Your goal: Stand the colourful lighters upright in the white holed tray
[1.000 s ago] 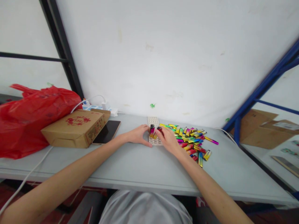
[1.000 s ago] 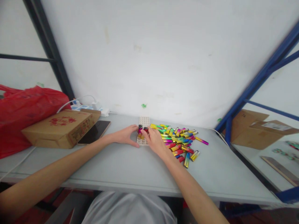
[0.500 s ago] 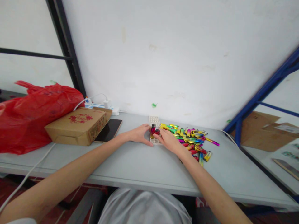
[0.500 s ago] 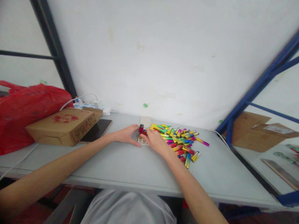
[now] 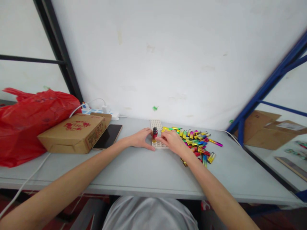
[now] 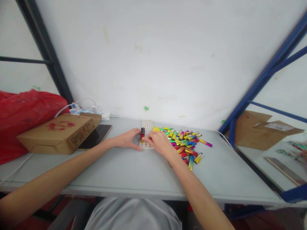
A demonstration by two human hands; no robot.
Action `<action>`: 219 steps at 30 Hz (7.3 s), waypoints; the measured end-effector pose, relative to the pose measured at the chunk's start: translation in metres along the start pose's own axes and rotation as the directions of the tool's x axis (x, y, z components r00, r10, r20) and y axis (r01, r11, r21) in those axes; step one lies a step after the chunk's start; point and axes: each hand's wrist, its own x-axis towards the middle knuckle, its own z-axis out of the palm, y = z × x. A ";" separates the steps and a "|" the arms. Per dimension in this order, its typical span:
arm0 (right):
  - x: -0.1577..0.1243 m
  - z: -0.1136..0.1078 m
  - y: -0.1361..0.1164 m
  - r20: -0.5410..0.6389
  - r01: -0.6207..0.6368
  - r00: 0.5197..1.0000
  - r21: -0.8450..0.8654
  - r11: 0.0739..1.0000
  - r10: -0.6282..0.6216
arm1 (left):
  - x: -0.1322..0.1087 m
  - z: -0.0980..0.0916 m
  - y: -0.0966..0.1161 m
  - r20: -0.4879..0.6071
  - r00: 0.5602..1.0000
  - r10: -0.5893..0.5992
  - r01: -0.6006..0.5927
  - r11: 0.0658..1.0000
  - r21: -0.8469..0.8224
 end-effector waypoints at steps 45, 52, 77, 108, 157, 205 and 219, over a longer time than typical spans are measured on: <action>-0.046 -0.074 0.025 0.033 -0.420 0.859 0.617 0.666 0.511 | 0.001 0.001 0.000 0.006 1.000 0.010 -0.010 0.998 0.057; 0.011 -0.010 -0.009 0.062 -0.333 0.909 0.703 0.628 0.413 | 0.000 0.001 0.001 -0.002 0.999 0.038 -0.038 0.999 0.024; -0.014 0.006 -0.012 -0.214 -0.188 0.936 0.367 0.911 0.279 | 0.000 -0.002 0.001 0.020 1.000 0.022 -0.022 1.000 0.012; -0.008 0.013 -0.017 -0.022 -0.097 0.995 0.059 0.994 0.098 | -0.001 -0.004 0.004 0.010 0.998 0.054 -0.054 0.998 -0.009; -0.002 -0.025 0.051 -0.186 -0.280 0.799 0.726 0.628 0.572 | -0.004 -0.003 0.003 0.014 1.000 0.024 -0.024 0.999 0.046; -0.015 0.014 -0.013 -0.110 -0.149 0.969 0.448 0.882 0.220 | -0.003 -0.001 0.006 0.017 0.999 0.052 -0.052 0.999 0.006; -0.017 0.029 -0.018 -0.043 -0.024 0.999 -0.039 0.999 0.022 | -0.003 -0.004 0.006 0.018 0.998 0.060 -0.060 0.998 0.004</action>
